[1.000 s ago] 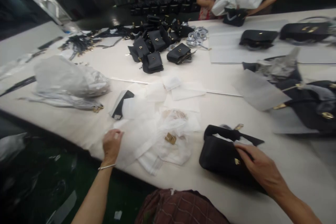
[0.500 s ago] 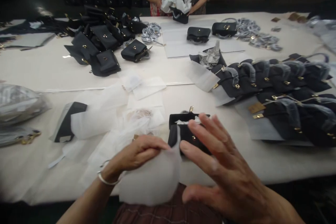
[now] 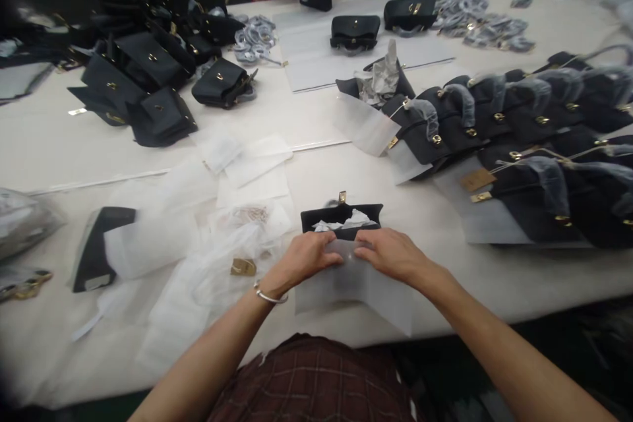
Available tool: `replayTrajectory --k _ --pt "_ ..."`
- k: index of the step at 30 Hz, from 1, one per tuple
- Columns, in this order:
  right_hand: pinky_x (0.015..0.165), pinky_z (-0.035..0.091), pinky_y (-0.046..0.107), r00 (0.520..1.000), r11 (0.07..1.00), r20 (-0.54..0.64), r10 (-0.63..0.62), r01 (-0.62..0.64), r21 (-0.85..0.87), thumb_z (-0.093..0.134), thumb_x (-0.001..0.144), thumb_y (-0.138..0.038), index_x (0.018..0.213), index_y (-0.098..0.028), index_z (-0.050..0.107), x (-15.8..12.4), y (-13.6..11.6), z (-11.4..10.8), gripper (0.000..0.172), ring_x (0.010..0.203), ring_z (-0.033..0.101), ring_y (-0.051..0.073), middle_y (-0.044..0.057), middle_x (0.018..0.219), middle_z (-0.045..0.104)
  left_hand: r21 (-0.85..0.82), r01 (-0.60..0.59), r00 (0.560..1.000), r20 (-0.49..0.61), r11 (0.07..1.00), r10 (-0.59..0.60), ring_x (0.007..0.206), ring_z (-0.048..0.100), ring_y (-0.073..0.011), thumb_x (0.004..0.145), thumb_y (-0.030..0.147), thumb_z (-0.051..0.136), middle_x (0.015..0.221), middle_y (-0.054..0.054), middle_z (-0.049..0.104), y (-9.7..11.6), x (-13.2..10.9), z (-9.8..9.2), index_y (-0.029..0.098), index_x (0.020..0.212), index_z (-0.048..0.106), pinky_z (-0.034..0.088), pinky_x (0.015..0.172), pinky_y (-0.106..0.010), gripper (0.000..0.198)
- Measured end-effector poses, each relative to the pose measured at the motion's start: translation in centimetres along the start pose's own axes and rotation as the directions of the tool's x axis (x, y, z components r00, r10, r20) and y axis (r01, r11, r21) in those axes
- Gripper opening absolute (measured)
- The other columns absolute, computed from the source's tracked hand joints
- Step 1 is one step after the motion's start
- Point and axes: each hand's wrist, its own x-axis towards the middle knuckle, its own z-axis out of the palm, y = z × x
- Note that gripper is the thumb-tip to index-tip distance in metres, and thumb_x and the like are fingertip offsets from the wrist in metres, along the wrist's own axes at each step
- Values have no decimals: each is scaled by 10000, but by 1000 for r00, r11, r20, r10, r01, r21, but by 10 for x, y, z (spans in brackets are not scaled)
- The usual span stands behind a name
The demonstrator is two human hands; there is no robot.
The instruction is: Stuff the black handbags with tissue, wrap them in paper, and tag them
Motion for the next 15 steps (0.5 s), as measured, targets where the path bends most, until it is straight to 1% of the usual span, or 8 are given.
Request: replayTrajectory --k 2,4,7,9,12,15 --pt "643 355 280 999 999 37 14 -13 -34 550 869 -363 825 -272 659 13 3 -6 149 781 618 198 -26 818 687 12 0 1000 -6 1000 0 862 695 -261 832 506 688 866 -34 720 -1 10 1 232 992 640 486 681 -297 321" --pt "644 351 280 997 999 68 21 -18 -42 606 828 -419 836 -283 669 22 7 -11 150 790 622 207 -28 812 688 16 11 1000 -7 1000 -11 866 697 -269 825 517 691 869 -38 722 0 15 1 232 1008 639 493 685 -308 343" --pt "623 343 281 994 998 104 40 -35 -50 691 738 -524 825 -278 661 28 13 -12 262 776 622 220 -28 779 679 23 42 999 -7 999 -42 881 698 -272 821 523 691 882 -45 724 1 17 1 232 1038 637 499 700 -315 367" --pt "614 336 283 994 997 107 37 -29 -71 711 708 -546 819 -275 650 31 16 -11 299 774 621 226 -25 774 676 27 56 998 -13 998 -56 885 698 -271 817 529 695 891 -45 724 1 18 3 234 1056 631 499 699 -314 385" --pt "608 321 289 994 992 104 11 2 -125 707 707 -566 835 -277 648 36 16 -9 321 773 622 236 -14 778 679 31 67 997 -34 997 -66 864 697 -260 811 539 703 889 -35 721 0 17 6 235 1083 610 496 681 -311 418" --pt "603 303 293 996 980 92 -6 24 -196 708 705 -587 850 -276 651 41 15 -8 348 773 627 250 2 778 680 41 80 993 -91 996 -76 824 684 -239 809 527 715 887 -20 705 0 17 7 230 1106 581 492 658 -311 441"
